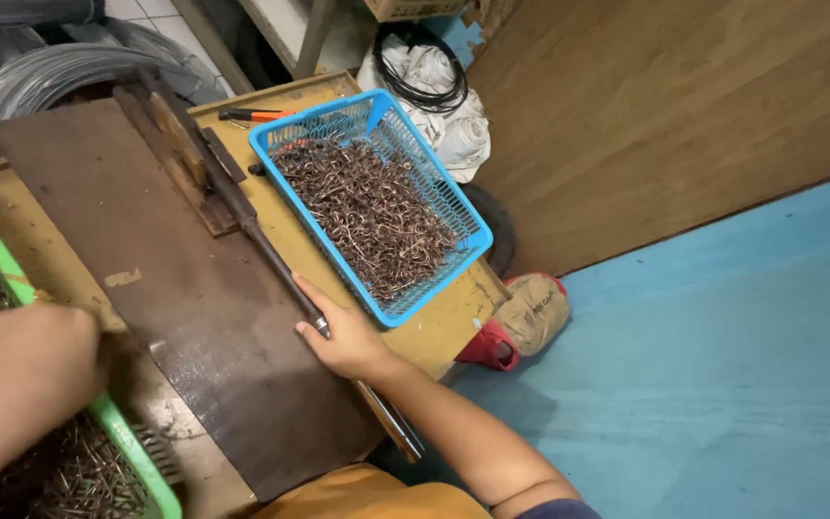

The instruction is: The person is using a manual bending jig to shape small metal wires, transferring them from a green supply bin to a blue collection bin.

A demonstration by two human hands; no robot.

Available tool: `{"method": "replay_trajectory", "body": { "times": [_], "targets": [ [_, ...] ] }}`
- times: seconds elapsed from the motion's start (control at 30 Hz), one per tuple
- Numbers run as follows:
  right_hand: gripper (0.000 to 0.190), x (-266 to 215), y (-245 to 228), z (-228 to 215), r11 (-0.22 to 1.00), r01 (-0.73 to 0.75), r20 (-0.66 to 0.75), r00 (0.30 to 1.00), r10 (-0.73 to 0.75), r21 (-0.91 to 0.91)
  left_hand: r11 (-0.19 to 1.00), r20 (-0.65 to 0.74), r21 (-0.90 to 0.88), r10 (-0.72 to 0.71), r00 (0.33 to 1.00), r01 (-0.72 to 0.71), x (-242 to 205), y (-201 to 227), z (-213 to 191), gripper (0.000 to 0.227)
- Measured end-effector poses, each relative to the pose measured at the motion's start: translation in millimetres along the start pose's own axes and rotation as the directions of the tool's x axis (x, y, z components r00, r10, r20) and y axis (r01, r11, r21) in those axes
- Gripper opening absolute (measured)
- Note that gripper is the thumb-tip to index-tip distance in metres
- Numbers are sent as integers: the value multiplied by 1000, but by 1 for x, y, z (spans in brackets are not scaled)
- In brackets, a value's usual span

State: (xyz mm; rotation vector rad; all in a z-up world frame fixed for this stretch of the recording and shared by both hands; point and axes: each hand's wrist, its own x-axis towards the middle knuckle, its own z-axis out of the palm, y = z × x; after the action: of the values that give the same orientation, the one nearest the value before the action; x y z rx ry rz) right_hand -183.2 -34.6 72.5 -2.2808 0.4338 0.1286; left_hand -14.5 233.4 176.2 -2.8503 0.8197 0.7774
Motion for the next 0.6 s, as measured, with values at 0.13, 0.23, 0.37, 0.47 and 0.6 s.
{"method": "replay_trajectory", "body": {
  "times": [0.13, 0.23, 0.37, 0.47, 0.6],
  "targets": [
    [73, 0, -16, -6, 999, -50, 37, 998, 50, -9, 858, -251, -475, 80, 965, -195, -7, 28, -18, 39],
    [73, -5, -22, -9, 996, -86, 55, 995, 87, -32, 597, -478, -693, 39, 877, -404, 4, 43, -6, 70],
    [74, -3, -25, -11, 993, -83, 82, 993, 90, -79, 633, -406, -701, 24, 914, -328, 12, 32, 21, 76],
    [76, -1, -20, -10, 993, -73, 84, 993, 81, -90, 755, -417, -590, 17, 909, -286, -1, 3, 51, 77],
    [75, -4, -32, -17, 989, -135, 117, 983, 140, -55, 744, -678, -532, -88, 730, -404, -22, -18, 123, 78]
  ]
}}
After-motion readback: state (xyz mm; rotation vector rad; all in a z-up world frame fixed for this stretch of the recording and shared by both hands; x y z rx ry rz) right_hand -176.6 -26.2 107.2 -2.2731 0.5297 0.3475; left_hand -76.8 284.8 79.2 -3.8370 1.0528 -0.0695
